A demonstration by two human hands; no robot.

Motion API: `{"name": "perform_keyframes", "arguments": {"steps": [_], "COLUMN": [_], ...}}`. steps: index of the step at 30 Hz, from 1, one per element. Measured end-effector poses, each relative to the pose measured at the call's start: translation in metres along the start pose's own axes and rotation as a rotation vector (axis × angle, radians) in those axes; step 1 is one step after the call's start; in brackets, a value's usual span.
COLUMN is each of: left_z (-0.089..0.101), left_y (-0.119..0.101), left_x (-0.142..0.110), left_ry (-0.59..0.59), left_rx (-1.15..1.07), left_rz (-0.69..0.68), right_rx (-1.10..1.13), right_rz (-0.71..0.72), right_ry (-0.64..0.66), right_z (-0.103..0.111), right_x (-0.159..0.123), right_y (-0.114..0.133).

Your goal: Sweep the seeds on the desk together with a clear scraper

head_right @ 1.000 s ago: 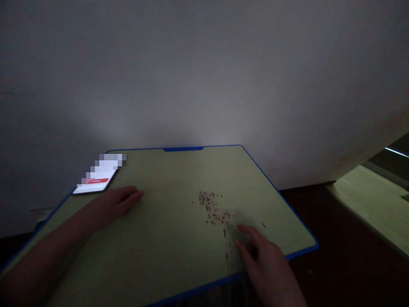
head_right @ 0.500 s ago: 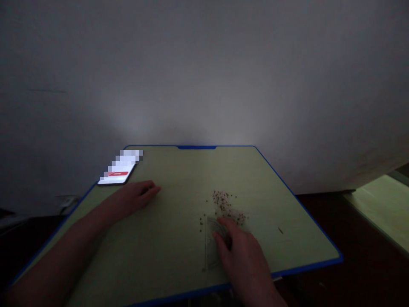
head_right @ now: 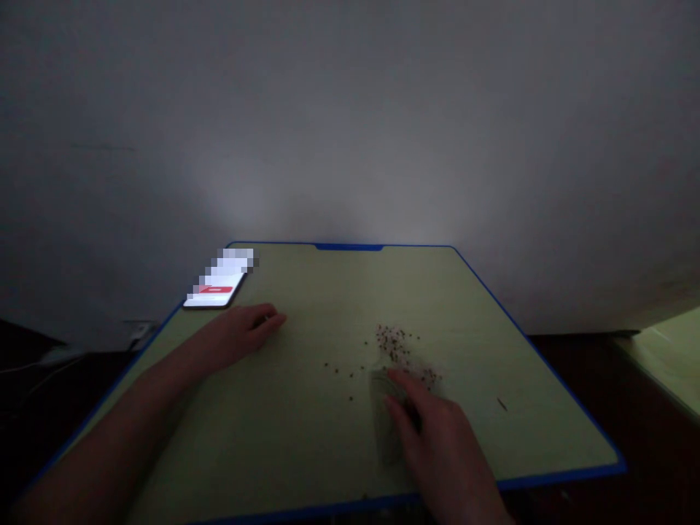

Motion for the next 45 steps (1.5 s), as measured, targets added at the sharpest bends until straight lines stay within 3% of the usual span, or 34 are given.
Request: {"name": "perform_keyframes", "arguments": {"steps": [9, 17, 25, 31, 37, 40, 45], "left_z": [-0.002, -0.001, 0.000, 0.000, 0.000, 0.000, 0.000], "left_y": [0.005, 0.001, 0.002, 0.001, 0.000, -0.001, 0.000], "left_x": [0.000, 0.000, -0.001, -0.002, -0.002, -0.002, -0.003], "left_ry": [-0.001, 0.012, 0.014, 0.025, 0.023, 0.029, 0.031], "left_rx": [0.012, 0.033, 0.018, 0.034, 0.039, 0.047, 0.048], "left_rz": [0.014, 0.026, 0.021, 0.009, 0.017, 0.021, 0.025], "right_rx": [-0.041, -0.059, -0.085, -0.016, -0.057, -0.098, -0.123], "right_rz": [-0.015, -0.064, -0.046, -0.018, -0.045, -0.039, 0.100], "right_ry": [0.064, 0.013, -0.030, 0.053, 0.073, 0.073, 0.092], "right_z": [-0.016, -0.004, 0.008, -0.003, -0.005, 0.000, 0.000], "right_x": [0.001, 0.009, 0.026, 0.025, 0.024, 0.034, 0.067], "right_y": [0.005, -0.015, -0.007, 0.007, -0.005, -0.008, 0.007]}}
Point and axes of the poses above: each hand's wrist, its own x-axis towards the middle knuckle, its own z-axis out of the back of the hand, y = z × x, the point moved 7 cm from there along x, towards the middle knuckle, and after that the axes turned 12 degrees about -y, right-handed, at the moved point
